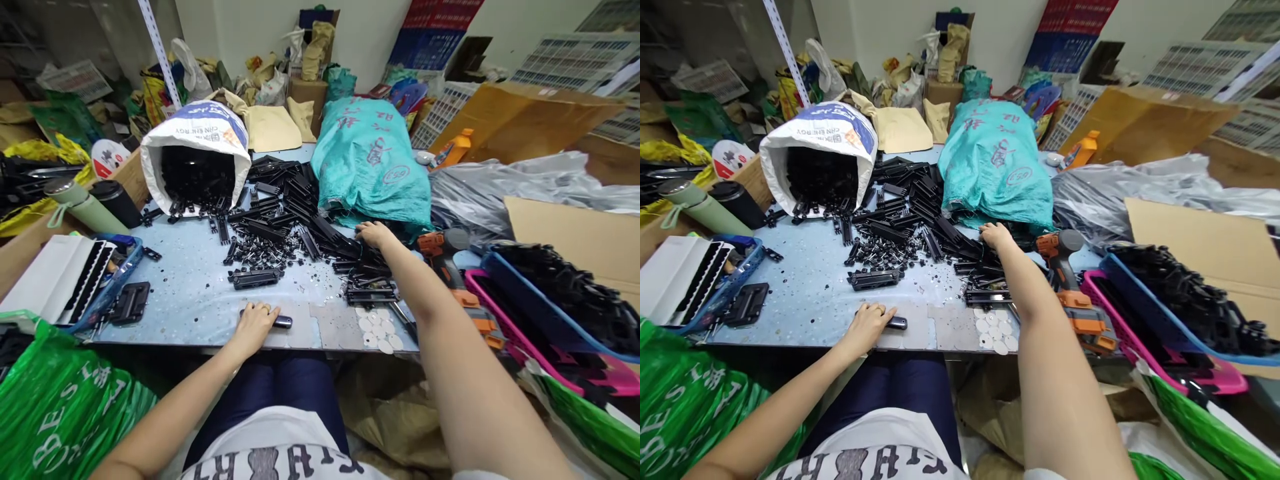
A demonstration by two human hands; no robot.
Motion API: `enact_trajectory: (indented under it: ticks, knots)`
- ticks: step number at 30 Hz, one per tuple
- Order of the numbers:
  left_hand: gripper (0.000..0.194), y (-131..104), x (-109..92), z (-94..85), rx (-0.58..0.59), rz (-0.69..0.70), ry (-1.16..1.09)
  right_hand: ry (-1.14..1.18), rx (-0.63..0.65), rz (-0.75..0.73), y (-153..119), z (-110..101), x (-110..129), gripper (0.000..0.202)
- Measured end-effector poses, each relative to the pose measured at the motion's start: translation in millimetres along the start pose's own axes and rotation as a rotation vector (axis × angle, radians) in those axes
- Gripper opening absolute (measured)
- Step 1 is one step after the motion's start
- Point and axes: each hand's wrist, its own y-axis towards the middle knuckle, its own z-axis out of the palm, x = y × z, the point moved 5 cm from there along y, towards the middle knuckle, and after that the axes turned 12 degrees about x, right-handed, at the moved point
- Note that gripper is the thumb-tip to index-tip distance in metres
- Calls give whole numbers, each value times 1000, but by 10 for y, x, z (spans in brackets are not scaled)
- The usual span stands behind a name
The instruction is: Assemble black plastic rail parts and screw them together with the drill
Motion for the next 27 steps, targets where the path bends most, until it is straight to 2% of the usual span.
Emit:
enact_trajectory:
  ticks: [2, 4, 8, 10, 11, 12, 13, 15, 16, 17, 19, 21, 25, 27]
  knots:
    - [45, -20, 21, 16, 7, -29, 7, -67, -15, -14, -155, -73, -7, 32]
    - [45, -32, 32, 41, 12, -50, 12, -151, -80, 36, -407, -182, -21, 26]
    - [36, -15, 27, 85, 6, -72, -33, -174, -222, 299, -1101, -358, 47, 25]
    - [36, 18, 5, 99, -9, -14, -100, -94, -242, 376, -1446, -330, 244, 28]
    - [37, 38, -5, 104, -16, 27, -138, -51, -241, 350, -1588, -278, 415, 29]
    - [38, 58, -12, 110, -18, 66, -174, -18, -230, 254, -1699, -200, 645, 30]
    - [36, 76, -14, 115, -16, 98, -208, 6, -210, 100, -1786, -99, 923, 33]
    - [32, 105, -7, 117, -1, 134, -266, 28, -127, -300, -1920, 171, 1547, 33]
    - [31, 113, -6, 112, 10, 144, -288, 27, -88, -438, -1965, 314, 1814, 33]
    - [31, 117, -8, 102, 21, 151, -304, 28, -61, -515, -1985, 447, 2028, 33]
    - [31, 109, -24, 72, 46, 154, -316, 50, -29, -543, -1960, 658, 2299, 35]
    - [34, 86, -48, 35, 55, 148, -311, 83, -23, -490, -1909, 768, 2402, 37]
    - [65, 31, -71, 3, 9, 149, -314, 75, -78, -408, -1914, 718, 2414, 37]
    - [58, 16, -56, 24, -35, 157, -337, 51, -118, -378, -1954, 621, 2418, 37]
